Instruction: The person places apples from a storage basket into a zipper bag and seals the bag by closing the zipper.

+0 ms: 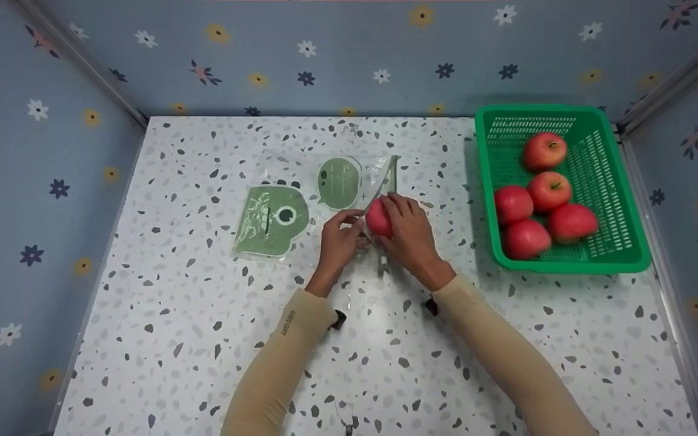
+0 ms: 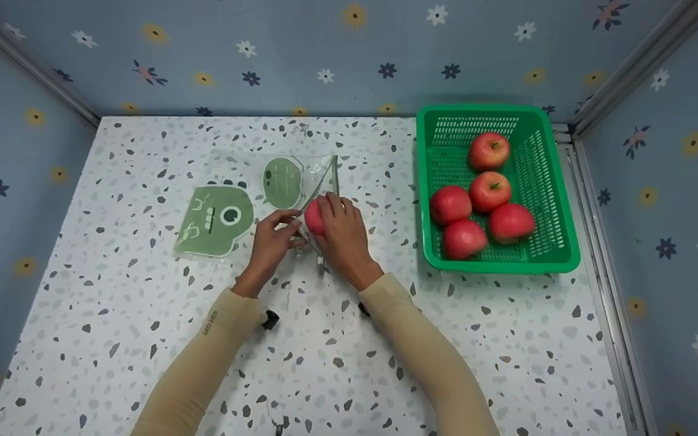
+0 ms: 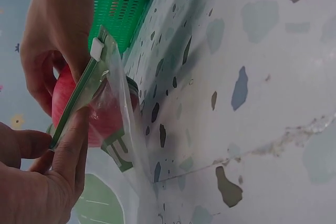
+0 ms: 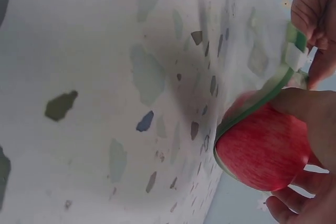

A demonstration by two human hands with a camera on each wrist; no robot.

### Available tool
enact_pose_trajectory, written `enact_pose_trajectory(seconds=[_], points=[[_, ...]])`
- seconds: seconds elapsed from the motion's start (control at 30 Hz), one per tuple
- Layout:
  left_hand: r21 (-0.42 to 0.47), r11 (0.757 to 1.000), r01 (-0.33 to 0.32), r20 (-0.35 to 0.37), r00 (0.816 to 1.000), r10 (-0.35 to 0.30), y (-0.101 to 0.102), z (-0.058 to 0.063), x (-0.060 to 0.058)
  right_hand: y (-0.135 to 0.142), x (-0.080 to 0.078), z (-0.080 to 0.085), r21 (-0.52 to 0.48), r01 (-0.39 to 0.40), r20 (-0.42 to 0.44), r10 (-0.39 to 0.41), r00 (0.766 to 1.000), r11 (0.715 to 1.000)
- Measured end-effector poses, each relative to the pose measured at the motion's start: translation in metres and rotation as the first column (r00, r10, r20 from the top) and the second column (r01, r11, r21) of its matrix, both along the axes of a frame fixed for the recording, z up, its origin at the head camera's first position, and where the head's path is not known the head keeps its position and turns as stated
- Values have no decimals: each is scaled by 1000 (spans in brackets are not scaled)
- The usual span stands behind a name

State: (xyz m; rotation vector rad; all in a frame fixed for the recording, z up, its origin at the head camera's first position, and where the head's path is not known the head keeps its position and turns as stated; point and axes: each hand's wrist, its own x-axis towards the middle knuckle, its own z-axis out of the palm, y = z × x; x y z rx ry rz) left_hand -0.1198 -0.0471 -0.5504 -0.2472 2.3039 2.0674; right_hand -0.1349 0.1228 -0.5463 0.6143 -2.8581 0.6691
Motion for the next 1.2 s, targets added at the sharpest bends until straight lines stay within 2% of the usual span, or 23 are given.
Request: enact_pose_trajectory(seconds=[0.1,0.33,0.5,0.87,1.07,1.2], points=[[-1,1000,-3,-9,1000,3,0,0,0,-1,-2,-3,-15,-9,6,9,1000,1000],[94,995,15,7,1000,-16,0,1,1,-4,-4,-6,-11,-46,9,46,999,999],[93,996,7,14,1000,-9,0,2,2,-1,-3,-5,-32,-49,44,51,998,998],[65,998,0,-3,1000,0,0,3,2,4,1,-4,-172,5,211,32,977,985],[49,999,-12,-13,1000,12,0,4,2,-2,-4,-7,-213,19,198,25,980,977],[78,997,-2,-23,1000,4,-1,7,2,-7,-8,-9,-240,16,168,25,986,971]])
